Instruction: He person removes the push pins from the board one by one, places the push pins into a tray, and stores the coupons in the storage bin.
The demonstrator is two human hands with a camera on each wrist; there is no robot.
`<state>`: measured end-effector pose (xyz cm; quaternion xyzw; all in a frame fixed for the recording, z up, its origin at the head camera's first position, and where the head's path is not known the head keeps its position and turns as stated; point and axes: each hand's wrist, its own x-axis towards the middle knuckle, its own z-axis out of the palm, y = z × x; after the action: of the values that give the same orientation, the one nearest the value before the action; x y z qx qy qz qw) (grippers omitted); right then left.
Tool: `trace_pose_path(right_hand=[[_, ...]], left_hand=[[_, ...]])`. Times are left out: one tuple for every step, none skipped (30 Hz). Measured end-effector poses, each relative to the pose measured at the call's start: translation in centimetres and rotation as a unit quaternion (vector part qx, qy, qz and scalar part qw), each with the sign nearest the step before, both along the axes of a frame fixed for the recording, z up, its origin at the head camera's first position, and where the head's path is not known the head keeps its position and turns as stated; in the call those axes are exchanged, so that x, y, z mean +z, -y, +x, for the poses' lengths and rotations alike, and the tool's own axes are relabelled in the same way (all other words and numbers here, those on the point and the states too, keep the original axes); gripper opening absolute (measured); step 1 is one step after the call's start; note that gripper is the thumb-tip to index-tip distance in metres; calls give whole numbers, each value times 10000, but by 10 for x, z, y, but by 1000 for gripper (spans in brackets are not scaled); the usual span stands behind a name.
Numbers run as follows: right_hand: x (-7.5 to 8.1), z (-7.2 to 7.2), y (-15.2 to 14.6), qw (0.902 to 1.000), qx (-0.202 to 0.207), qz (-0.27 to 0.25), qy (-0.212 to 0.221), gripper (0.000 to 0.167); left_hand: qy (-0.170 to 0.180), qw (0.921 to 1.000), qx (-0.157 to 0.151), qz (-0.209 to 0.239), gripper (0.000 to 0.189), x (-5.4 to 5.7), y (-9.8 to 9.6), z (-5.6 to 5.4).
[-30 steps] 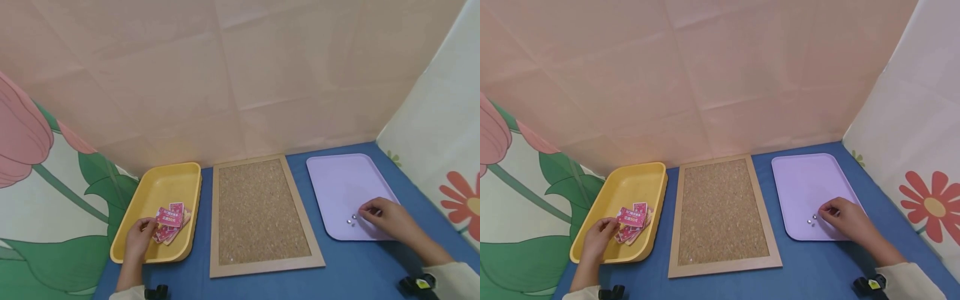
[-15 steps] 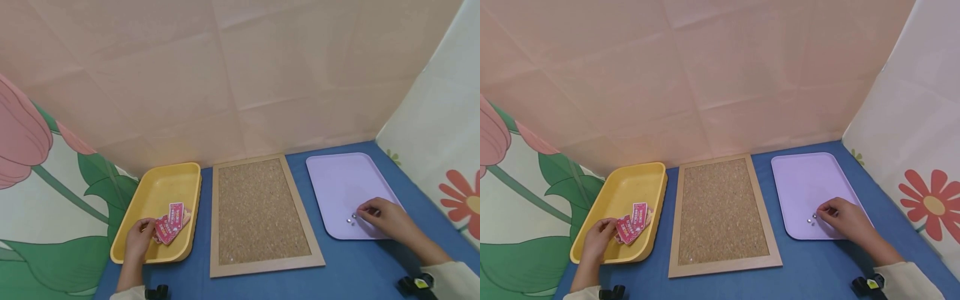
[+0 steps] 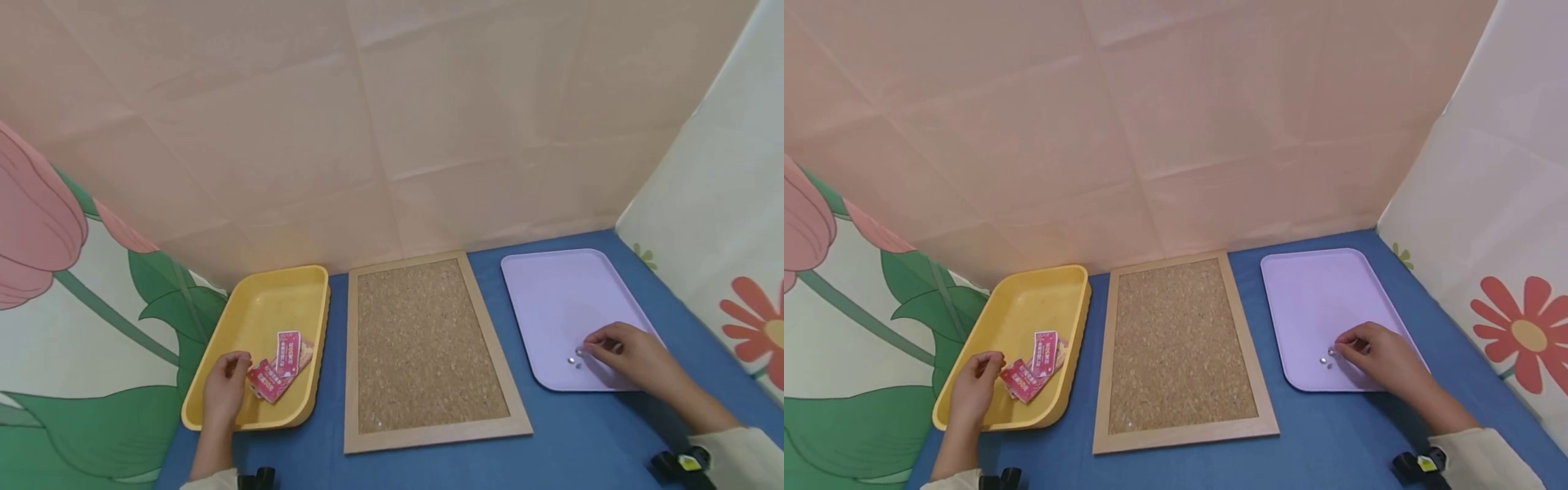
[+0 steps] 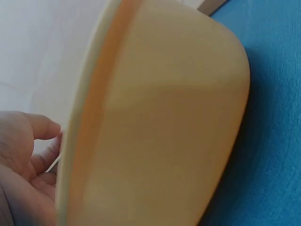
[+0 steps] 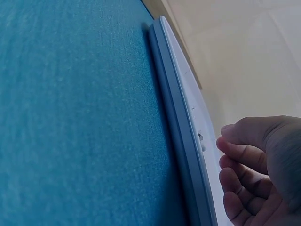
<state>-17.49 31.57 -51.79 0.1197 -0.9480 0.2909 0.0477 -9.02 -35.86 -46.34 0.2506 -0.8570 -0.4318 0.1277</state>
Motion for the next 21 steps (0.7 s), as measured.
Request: trace_pose_path(right_hand=[[1,0,0,10000,1,-11,-4,20],[1,0,0,10000,4,-21,-10,19],[2,0,0,10000,10,-26,-52,19],[2,1,0,10000,26,-43,-71,18],[3,1,0,9999,32,-62,-85,17],[5,0,1,9999,45,-71,-128,16],[6,0,3,9998,61,-81,-167,16],[8,-1,4,9997,70,-79,-225,16],[10,-2,7,9995,81,-68,-287,16],[12,-3,10,9993,87,-61,-353,17],[14,-4,13,9990,92,-44,-428,18],[17,-5,17,9988,115,-41,-471,21],[19,-5,21,9986,141,-50,-504,23],[22,-6,26,9982,183,-66,-560,25],[24,-6,31,9978,238,-80,-609,27],[26,-7,37,9974,286,-121,-650,29],[29,-8,42,9968,351,-148,-707,30],[31,-9,48,9959,419,-173,-783,31],[34,-10,55,9947,493,-177,-880,33],[37,-11,61,9932,574,-175,-993,36],[39,-12,68,9915,654,-150,-1118,38]], left_hand=[[-53,9999,-1,-140,47,2,-2,0],[-126,9996,-10,-239,47,5,-4,1],[-199,9993,-20,-316,46,8,-6,1],[-262,9988,-44,-402,47,10,-8,1],[-311,9984,-73,-474,46,13,-11,1],[-394,9979,-115,-503,45,15,-14,1],[-497,9973,-183,-511,44,17,-18,0],[-613,9964,-249,-524,42,19,-22,-1],[-740,9953,-325,-542,40,21,-27,-2],[-871,9936,-427,-572,37,23,-32,-4],[-1024,9914,-529,-611,33,24,-38,-6],[-1195,9882,-669,-681,29,26,-44,-8],[-1338,9845,-828,-781,27,27,-51,-10],[-1483,9798,-1021,-872,25,28,-59,-12],[-1644,9739,-1230,-968,24,28,-67,-14],[-1770,9677,-1452,-1055,24,29,-75,-16],[-1848,9614,-1664,-1176,24,30,-84,-18],[-1922,9547,-1869,-1295,26,30,-94,-19],[-1971,9477,-2070,-1422,28,30,-103,-21],[-2042,9394,-2282,-1540,30,31,-112,-23],[-2088,9309,-2479,-1682,32,31,-121,-25]])
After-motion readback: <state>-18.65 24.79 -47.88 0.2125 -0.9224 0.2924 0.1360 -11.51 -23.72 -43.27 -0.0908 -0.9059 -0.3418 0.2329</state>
